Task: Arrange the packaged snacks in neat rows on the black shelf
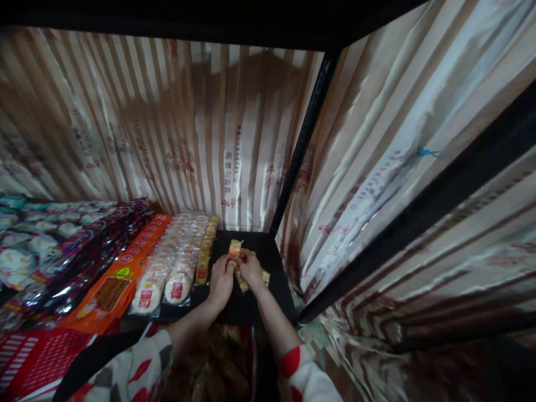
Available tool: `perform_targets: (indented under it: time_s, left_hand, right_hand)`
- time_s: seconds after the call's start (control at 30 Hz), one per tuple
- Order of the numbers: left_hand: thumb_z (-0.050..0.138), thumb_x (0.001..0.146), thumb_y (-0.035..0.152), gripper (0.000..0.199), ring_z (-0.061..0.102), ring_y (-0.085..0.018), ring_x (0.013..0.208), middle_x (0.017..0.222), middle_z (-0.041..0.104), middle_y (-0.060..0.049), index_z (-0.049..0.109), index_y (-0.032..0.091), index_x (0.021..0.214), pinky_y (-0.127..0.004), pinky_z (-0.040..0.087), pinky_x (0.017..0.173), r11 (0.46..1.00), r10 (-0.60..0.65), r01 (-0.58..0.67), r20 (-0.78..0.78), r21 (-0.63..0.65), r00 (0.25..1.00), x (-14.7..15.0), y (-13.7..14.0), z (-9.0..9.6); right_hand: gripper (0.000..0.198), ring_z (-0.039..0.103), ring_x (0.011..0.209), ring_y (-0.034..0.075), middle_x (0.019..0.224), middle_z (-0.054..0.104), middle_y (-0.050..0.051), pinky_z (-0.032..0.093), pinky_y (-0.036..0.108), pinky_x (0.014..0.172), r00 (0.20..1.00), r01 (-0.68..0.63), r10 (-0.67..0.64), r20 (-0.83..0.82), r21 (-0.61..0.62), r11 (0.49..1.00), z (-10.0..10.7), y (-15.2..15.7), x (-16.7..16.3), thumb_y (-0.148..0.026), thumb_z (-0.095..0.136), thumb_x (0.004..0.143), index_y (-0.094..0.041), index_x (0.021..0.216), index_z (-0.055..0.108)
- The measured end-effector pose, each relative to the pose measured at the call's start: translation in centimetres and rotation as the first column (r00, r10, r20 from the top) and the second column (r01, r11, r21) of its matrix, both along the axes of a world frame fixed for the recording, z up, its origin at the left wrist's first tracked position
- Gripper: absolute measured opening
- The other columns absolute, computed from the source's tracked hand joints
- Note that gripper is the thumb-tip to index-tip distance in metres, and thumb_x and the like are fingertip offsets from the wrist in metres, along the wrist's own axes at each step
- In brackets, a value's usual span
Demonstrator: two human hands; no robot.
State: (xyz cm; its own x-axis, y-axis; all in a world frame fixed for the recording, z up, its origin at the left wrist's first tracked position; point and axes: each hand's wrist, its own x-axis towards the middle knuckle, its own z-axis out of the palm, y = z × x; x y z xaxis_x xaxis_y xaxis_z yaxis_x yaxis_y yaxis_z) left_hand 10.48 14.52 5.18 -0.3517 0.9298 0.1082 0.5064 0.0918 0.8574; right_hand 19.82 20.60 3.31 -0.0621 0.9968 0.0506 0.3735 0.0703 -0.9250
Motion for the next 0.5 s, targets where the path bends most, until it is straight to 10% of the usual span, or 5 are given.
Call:
perform_targets:
  time_s: [0.5]
  left_hand:
    - [0.02,0.094,0.028,0.041,0.052,-0.016,0.116,0.124,0.056,-0.01,0.045,0.015,0.124,-0.029,0.039,0.099,0.998,0.054,-0.034,0.367,-0.061,0.929,-0.6,14.2,-5.1]
  right_hand:
    - [0.017,0.063,0.08,0.015,0.086,0.07,0.001,0.047,0.024,0.072,0.942,0.0,0.001,0.335,-0.004,1.0,-1.3,13.1,-5.0,-0.021,0.057,0.075,-0.022,0.09,0.066]
